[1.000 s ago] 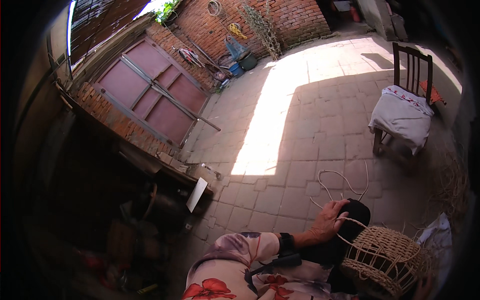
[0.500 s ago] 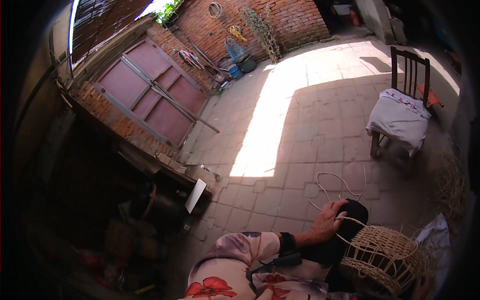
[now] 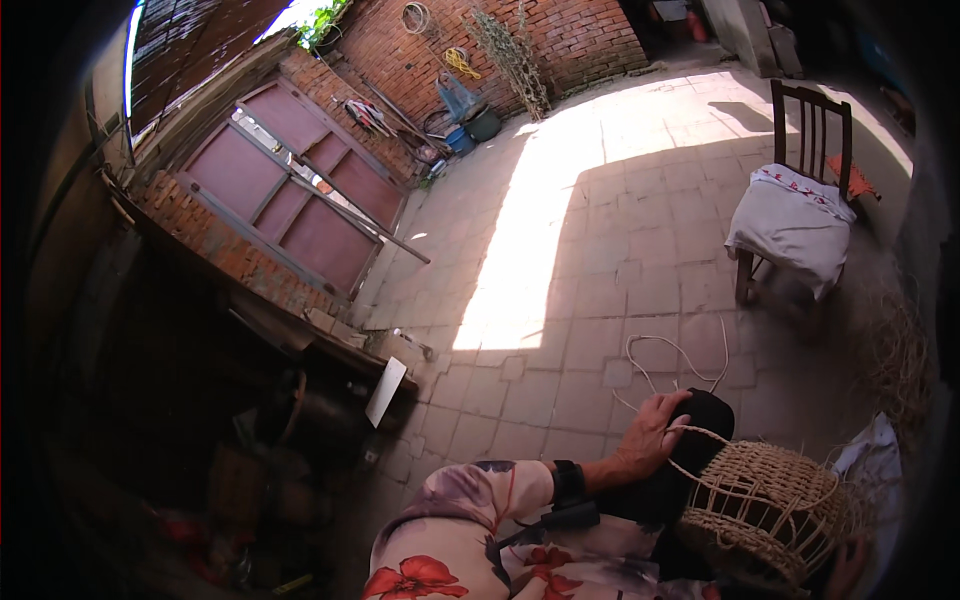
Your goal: The recorder is weaving a small basket using natural straw or fiber materials.
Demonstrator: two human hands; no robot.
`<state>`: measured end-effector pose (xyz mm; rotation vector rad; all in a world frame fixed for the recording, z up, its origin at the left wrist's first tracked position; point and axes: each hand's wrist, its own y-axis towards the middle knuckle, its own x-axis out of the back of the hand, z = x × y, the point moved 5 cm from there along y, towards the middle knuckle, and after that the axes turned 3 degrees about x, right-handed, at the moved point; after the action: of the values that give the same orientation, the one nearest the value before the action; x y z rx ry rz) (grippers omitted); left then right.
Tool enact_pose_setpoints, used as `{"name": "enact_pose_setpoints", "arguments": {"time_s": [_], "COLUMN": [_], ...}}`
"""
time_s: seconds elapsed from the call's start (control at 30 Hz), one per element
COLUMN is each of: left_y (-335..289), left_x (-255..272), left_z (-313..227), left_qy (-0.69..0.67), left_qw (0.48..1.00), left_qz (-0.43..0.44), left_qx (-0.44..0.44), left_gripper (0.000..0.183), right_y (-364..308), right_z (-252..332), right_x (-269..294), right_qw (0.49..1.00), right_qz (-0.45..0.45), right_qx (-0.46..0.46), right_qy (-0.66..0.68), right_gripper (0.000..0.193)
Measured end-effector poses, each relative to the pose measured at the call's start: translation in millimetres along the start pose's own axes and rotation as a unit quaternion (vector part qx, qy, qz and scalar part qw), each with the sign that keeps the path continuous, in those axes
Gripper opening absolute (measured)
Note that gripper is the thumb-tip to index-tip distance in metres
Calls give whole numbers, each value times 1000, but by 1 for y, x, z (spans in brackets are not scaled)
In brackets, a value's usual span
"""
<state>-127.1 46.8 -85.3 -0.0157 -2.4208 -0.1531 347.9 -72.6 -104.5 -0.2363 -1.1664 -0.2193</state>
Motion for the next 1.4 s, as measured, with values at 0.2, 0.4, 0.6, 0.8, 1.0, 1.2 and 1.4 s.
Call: {"name": "enact_pose_setpoints", "arguments": {"time_s": [0.2,0.4,0.6,0.8,1.0,1.2,1.4], "left_y": [1,2,1,2,1,4,3], "left_x": [-1,2,1,0,2,0,2], "left_z": [3,-8,-1,0,-1,-1,-1], "left_qy": [14,8,1,9,12,-1,-1], "left_qw": [1000,999,1000,1000,1000,1000,1000], "left_qz": [8,31,12,15,8,19,12], "left_qx": [2,24,21,3,0,7,-7], "left_gripper": [40,40,40,39,40,40,40], "right_y": [5,1,2,5,4,6,1], "right_z": [-1,9,2,-4,3,-11,-1], "right_x": [-2,4,0,-3,1,-4,2], "right_qw": [1000,998,1000,999,999,1000,999], "right_qz": [-4,-24,17,-4,-13,-15,-34], "right_qx": [30,59,-2,14,34,21,27], "right_qy": [4,8,-13,-43,0,2,-18], "right_gripper": [19,19,20,20,19,21,27]}}
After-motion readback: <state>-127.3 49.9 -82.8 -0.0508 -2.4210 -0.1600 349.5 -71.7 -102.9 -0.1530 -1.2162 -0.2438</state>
